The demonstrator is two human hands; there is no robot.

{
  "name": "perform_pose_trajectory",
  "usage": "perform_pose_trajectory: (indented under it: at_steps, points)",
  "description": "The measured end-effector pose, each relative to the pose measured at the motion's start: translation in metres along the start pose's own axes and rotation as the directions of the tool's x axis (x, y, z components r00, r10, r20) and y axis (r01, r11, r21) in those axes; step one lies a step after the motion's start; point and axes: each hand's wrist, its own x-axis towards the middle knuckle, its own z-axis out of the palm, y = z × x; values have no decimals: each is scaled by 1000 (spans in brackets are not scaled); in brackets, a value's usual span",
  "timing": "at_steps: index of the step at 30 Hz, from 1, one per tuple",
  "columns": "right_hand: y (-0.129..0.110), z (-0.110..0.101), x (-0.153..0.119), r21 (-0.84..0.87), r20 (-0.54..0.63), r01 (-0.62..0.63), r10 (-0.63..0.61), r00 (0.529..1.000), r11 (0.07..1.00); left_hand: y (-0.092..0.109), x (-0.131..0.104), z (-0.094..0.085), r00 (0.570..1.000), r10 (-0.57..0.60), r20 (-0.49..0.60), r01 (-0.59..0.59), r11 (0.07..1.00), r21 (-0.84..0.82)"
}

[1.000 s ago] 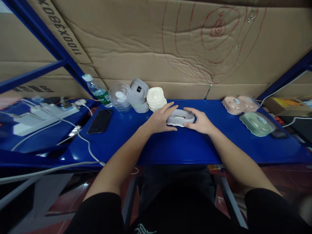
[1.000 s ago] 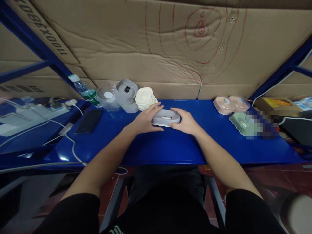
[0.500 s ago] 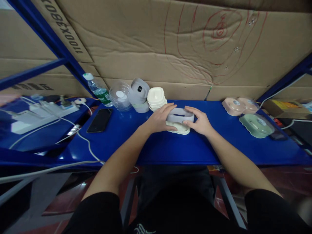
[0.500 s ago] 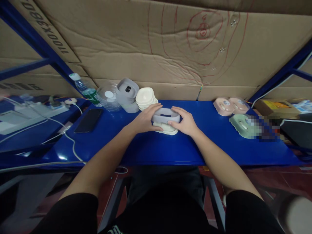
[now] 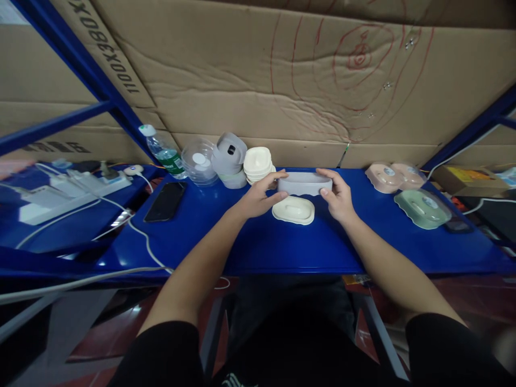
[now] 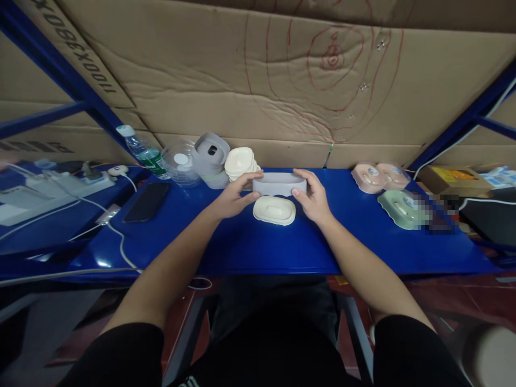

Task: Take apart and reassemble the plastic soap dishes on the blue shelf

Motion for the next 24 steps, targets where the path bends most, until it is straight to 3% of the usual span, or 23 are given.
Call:
perform_pose_trajectory:
  at_steps: [3, 5, 7, 9, 11, 12, 15, 20, 24]
  points:
    - [-2, -4, 1, -38, 108, -31, 35, 994, 999, -1, 1, -6, 999, 4, -44, -3, 1000, 30]
    - [-4, -11, 2, -88, 263, -40, 62, 963, 995, -1, 1, -20, 981, 24, -192, 10, 985, 175]
    - [-4, -19, 2, -166, 464, 0, 79, 882, 986, -2, 0, -39, 920, 40, -390, 110, 929, 354]
    - [-3, -27, 0, -273, 637, 50, 141, 758, 961, -6, -2, -58, 836, 42, -547, 264, 843, 468]
    - [1, -33, -3, -377, 716, 83, 233, 658, 922, -13, -4, -73, 774, 34, -632, 381, 773, 508]
    - [3, -34, -4, -414, 726, 95, 265, 634, 905, -17, -5, -78, 757, 28, -653, 417, 748, 516]
    - [9, -33, -5, -440, 733, 127, 274, 623, 889, -30, -9, -85, 747, 4, -665, 473, 700, 535]
    - [11, -24, -2, -326, 718, 146, 144, 680, 934, -44, -10, -84, 765, -40, -643, 509, 649, 565]
    - [5, -21, -2, -192, 728, 129, 53, 683, 973, -48, -9, -79, 782, -44, -622, 496, 649, 577]
